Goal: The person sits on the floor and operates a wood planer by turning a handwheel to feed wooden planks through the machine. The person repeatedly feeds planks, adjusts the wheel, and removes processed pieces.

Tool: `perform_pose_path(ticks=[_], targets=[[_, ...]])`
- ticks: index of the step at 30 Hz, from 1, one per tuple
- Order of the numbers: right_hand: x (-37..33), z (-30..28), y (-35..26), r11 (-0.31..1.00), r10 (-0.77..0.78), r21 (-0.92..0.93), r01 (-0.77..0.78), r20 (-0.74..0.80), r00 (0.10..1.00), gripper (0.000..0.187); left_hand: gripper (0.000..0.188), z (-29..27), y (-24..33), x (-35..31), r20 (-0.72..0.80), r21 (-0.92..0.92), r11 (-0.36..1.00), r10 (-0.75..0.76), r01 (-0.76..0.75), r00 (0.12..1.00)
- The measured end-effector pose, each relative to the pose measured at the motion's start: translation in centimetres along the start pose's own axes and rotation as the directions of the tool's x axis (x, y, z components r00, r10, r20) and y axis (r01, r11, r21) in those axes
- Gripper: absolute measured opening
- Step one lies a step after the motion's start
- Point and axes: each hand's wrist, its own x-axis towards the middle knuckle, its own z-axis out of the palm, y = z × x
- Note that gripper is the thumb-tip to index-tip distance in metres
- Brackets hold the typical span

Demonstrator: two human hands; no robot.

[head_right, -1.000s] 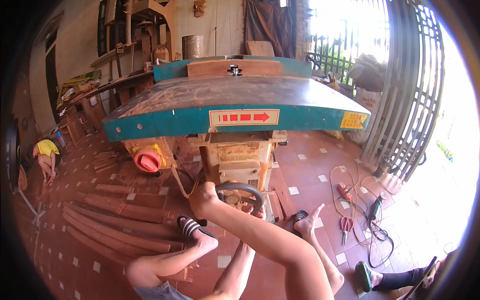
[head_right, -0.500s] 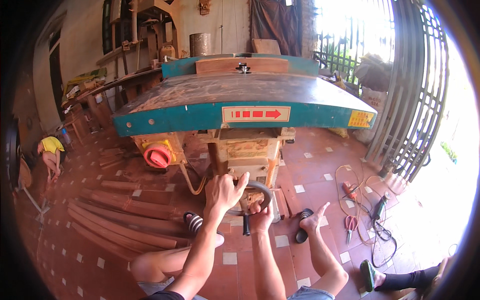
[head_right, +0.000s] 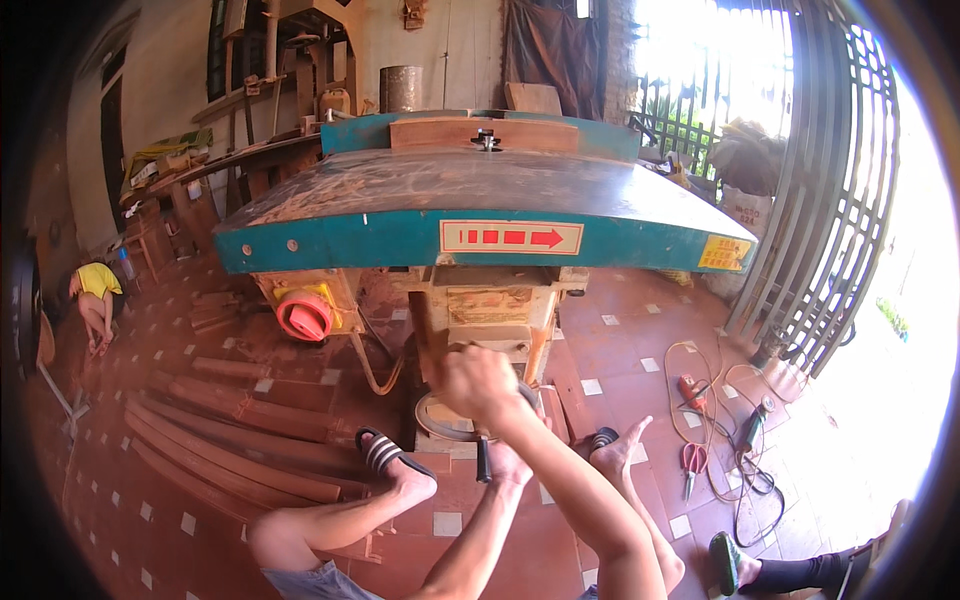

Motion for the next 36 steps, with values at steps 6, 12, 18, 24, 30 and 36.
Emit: perform_pose_path(ticks=[6, 12, 18, 24, 30, 36], targets=[[2.7, 5.8, -6.5, 0.796, -0.222, -0.513, 0.323, 0.249, 0.943, 0.031, 0.055, -0.6, -6.6, 1.9, -0.020, -0.188, 0.982, -0.017, 0.012, 1.000], [2.3, 7.6, -6.6, 0.756, -0.369, -0.559, 0.340, 0.065, 0.927, 0.023, 0.053, -0.7, -3.9, 1.9, -0.075, -0.062, 0.997, 0.045, -0.050, 0.996], [-1.4, 0.7, -2.3, 0.995, -0.099, -0.025, 0.096, -0.238, 0.966, 0.054, 0.061, -0.5, 7.6, -0.7, -0.113, 0.233, 0.955, 0.215, -0.184, 0.970], [-3.2, 15.3, 7.5, -0.399, 0.695, 0.740, 0.541, -0.141, 0.706, 0.047, 0.071, 16.6, 11.6, -0.5, 0.289, 0.722, -0.691, 0.351, 0.038, 0.890], [-1.8, 22.7, 0.1, -0.902, 0.427, -0.002, 0.431, 0.136, 0.894, 0.041, 0.045, 19.7, 3.6, 2.7, 0.335, 0.088, -0.991, -0.066, -0.101, 0.940], [-5.0, 21.6, 12.7, -0.578, 0.286, 0.789, 0.208, -0.042, 0.957, 0.047, 0.030, 16.2, 9.4, -1.5, 0.849, 0.458, -0.766, 0.225, -0.452, 0.479]])
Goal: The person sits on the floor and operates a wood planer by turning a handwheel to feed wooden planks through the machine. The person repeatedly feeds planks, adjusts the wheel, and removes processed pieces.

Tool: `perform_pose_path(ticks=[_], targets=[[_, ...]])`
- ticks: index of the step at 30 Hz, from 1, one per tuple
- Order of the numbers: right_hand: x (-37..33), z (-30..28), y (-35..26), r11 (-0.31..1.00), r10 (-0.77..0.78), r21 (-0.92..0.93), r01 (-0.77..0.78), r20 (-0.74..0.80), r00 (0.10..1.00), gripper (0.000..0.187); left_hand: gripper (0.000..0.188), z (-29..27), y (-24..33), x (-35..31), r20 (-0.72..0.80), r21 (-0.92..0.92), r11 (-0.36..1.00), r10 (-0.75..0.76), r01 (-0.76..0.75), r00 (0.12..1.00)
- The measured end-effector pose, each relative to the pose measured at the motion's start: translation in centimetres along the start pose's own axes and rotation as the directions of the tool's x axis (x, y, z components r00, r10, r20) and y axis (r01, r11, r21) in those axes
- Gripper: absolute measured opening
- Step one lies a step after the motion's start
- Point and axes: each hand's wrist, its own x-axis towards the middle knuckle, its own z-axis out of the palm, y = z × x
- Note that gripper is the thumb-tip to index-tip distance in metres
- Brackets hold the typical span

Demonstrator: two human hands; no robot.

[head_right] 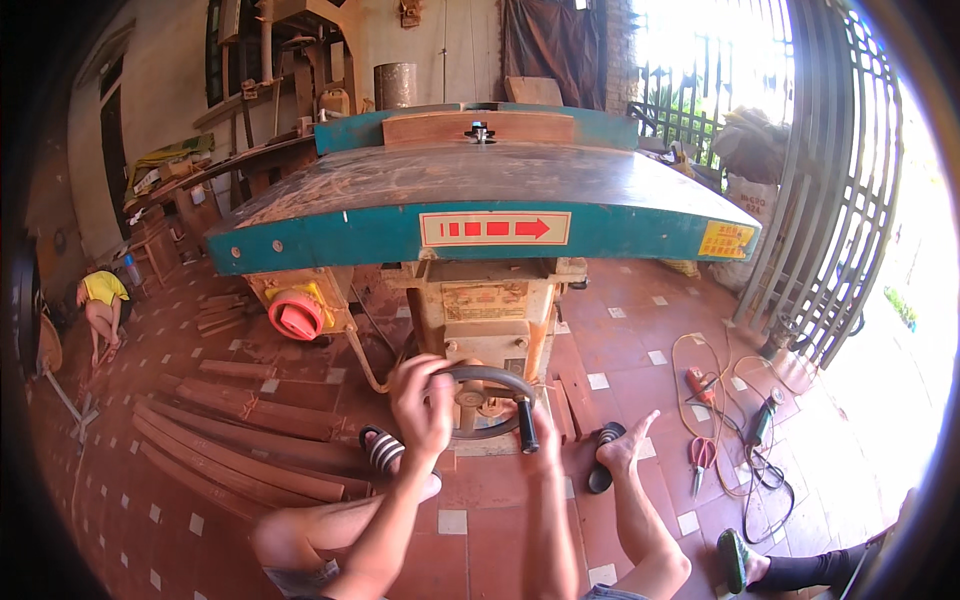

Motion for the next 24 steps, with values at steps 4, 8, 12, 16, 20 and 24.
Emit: perform_pose_path(ticks=[4, 8, 12, 16, 20, 24], targets=[[0.6, 13.1, -10.5, 0.678, -0.111, -0.686, 0.263, 0.258, 0.960, 0.044, 0.050, 1.7, -8.7, -12.9, 0.283, -0.860, -0.073, -0.892, 0.506, 0.352], [1.4, 23.5, -10.3, -0.253, 0.346, -0.792, 0.555, 0.462, 0.817, 0.040, 0.052, 8.0, -1.1, -13.6, 0.711, -0.623, -0.763, -0.461, 0.172, 0.532], [1.5, 26.9, -2.4, -0.786, 0.581, -0.055, 0.615, 0.274, 0.767, 0.028, 0.048, 12.9, 0.2, -13.8, 0.723, -0.616, -0.780, -0.504, 0.111, 0.472], [2.5, 26.0, -1.7, -0.750, 0.498, -0.254, 0.611, 0.391, 0.774, 0.026, 0.048, 13.5, -0.2, -14.1, 0.724, -0.641, -0.755, -0.533, 0.140, 0.438], [1.2, 26.0, -3.6, -0.731, 0.332, -0.330, 0.598, 0.593, 0.733, 0.041, 0.054, 10.3, -3.1, -13.7, 0.703, -0.685, -0.702, -0.564, 0.197, 0.433], [1.3, 19.3, -8.4, -0.430, -0.214, -0.761, 0.486, 0.609, 0.764, 0.054, 0.063, 2.7, -7.5, -10.6, 0.630, -0.758, -0.363, -0.622, 0.543, 0.465]])
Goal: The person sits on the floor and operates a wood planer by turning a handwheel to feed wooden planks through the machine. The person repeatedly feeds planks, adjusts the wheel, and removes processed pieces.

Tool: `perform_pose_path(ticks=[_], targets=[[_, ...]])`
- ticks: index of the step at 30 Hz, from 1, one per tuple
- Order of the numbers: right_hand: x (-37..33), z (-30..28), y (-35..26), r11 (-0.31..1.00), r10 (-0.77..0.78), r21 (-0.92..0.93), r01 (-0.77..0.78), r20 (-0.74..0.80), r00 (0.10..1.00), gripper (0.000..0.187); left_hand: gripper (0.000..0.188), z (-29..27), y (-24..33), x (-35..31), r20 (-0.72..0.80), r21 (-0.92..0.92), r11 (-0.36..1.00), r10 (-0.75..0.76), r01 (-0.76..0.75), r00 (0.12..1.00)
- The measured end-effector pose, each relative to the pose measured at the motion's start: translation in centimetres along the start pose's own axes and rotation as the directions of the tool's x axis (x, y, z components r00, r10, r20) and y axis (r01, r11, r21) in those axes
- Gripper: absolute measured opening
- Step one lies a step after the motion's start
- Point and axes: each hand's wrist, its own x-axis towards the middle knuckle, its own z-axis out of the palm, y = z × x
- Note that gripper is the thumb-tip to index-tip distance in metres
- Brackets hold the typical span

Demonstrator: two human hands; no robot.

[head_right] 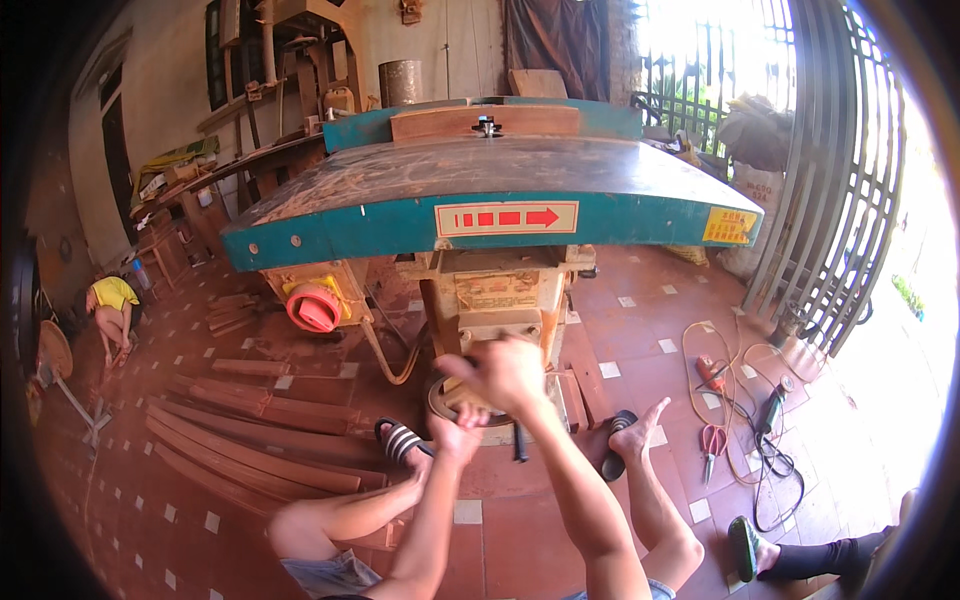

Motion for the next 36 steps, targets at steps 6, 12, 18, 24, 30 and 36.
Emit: perform_pose_path(ticks=[6, 12, 18, 24, 30, 36], targets=[[-10.3, 10.7, 4.2, -0.355, 0.788, 0.910, 0.213, 0.168, 0.593, 0.055, 0.079, 17.1, 6.0, 0.1, 0.195, 0.812, -0.580, 0.170, -0.062, 0.966], [-13.2, 8.9, 6.2, -0.262, 0.596, 0.941, -0.213, 0.331, 0.731, 0.050, 0.053, 13.2, 9.3, -0.2, 0.395, 0.909, -0.087, -0.138, -0.409, 0.908], [-1.7, -2.5, 1.5, 0.800, 0.162, 0.567, -0.197, 0.112, 0.980, 0.049, 0.062, -1.9, 4.1, 0.6, -0.161, 0.283, 0.955, 0.140, -0.090, 0.977], [5.1, 2.1, -7.3, 0.931, -0.016, -0.225, 0.288, 0.762, 0.647, 0.047, 0.069, 2.7, -9.5, -2.2, 0.040, -0.483, 0.865, -0.135, 0.137, 0.990], [3.6, 2.1, -7.1, 0.905, -0.222, -0.168, 0.391, 0.596, 0.772, 0.044, 0.066, 2.1, -6.6, -1.1, -0.152, -0.291, 0.956, -0.092, 0.045, 0.984], [0.4, -1.2, -0.7, 0.948, 0.235, 0.195, -0.251, 0.104, 0.967, 0.046, 0.067, 0.0, 2.9, 0.0, -0.221, 0.329, 0.935, -0.058, 0.130, 0.974]])
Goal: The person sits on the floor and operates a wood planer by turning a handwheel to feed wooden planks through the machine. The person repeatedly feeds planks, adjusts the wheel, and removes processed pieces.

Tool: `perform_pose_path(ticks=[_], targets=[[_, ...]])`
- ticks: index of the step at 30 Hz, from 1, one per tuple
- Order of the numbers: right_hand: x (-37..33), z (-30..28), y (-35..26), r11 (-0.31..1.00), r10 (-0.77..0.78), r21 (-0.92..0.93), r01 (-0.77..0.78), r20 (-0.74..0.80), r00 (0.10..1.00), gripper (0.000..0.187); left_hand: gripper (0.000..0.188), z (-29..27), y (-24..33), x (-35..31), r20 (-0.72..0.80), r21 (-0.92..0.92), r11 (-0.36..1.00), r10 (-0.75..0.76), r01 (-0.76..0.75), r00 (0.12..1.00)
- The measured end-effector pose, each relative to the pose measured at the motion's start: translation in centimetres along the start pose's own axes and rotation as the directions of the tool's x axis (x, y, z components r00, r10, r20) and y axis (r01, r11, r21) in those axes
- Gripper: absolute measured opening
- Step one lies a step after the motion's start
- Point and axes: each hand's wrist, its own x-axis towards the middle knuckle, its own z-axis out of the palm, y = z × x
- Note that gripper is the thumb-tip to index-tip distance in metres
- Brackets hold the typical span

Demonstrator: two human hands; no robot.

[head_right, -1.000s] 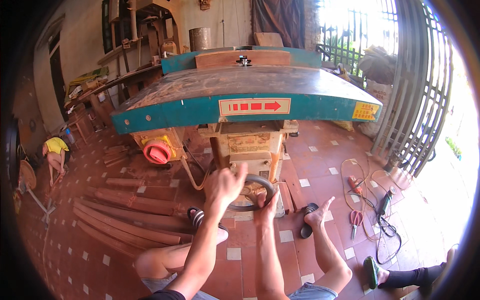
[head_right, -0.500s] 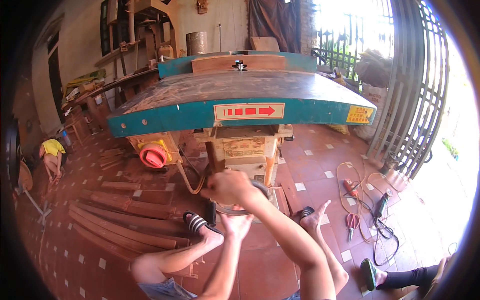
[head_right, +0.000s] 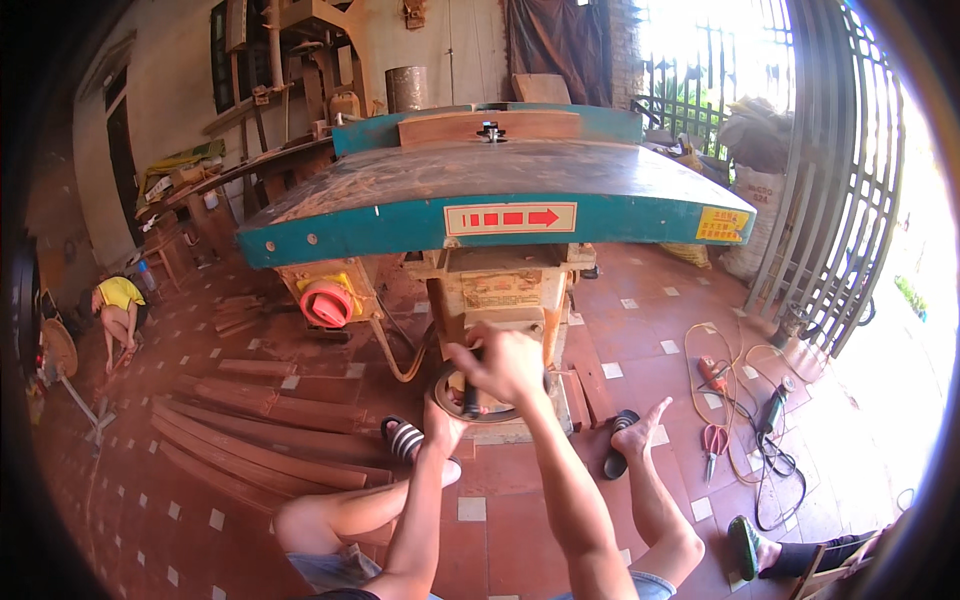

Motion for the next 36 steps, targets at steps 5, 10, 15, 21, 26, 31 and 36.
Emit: perform_pose_path(ticks=[5, 10, 15, 21, 26, 31, 36], targets=[[-3.4, 2.6, 7.3, 0.454, 0.307, 0.891, 0.016, -0.173, 0.936, 0.022, 0.069, 4.2, 6.1, -2.7, 0.122, 0.829, 0.466, 0.389, -0.309, 0.913], [-5.4, 5.8, 10.4, 0.123, 0.436, 0.989, 0.080, -0.126, 0.891, 0.023, 0.063, 2.0, 5.3, -1.0, 0.263, 0.630, 0.591, 0.449, -0.505, 0.854], [-5.3, 6.5, 10.9, 0.064, 0.382, 0.991, 0.117, -0.133, 0.915, 0.024, 0.068, 0.6, 0.8, -1.4, 0.184, -0.066, 0.966, 0.256, -0.248, 0.949], [-8.0, 11.5, 10.4, -0.478, 0.418, 0.856, 0.198, 0.024, 0.908, 0.051, 0.056, 3.2, 5.9, -1.2, 0.321, 0.568, 0.667, 0.360, -0.482, 0.876], [-7.9, 20.1, 4.5, -0.913, 0.346, 0.218, 0.346, -0.038, 0.937, 0.032, 0.063, 16.6, 9.6, -4.3, 0.423, 0.837, -0.430, 0.119, -0.337, 0.898], [-9.5, 16.4, 6.4, -0.820, 0.476, 0.558, 0.130, 0.537, 0.697, 0.028, 0.056, 13.2, 9.2, -3.9, 0.562, 0.827, -0.152, 0.254, -0.542, 0.787], [-12.7, 7.6, 16.4, -0.210, 0.638, 0.977, -0.038, 0.167, 0.751, 0.031, 0.055, 0.6, 4.2, -0.3, 0.191, 0.329, 0.845, 0.378, -0.422, 0.906]])
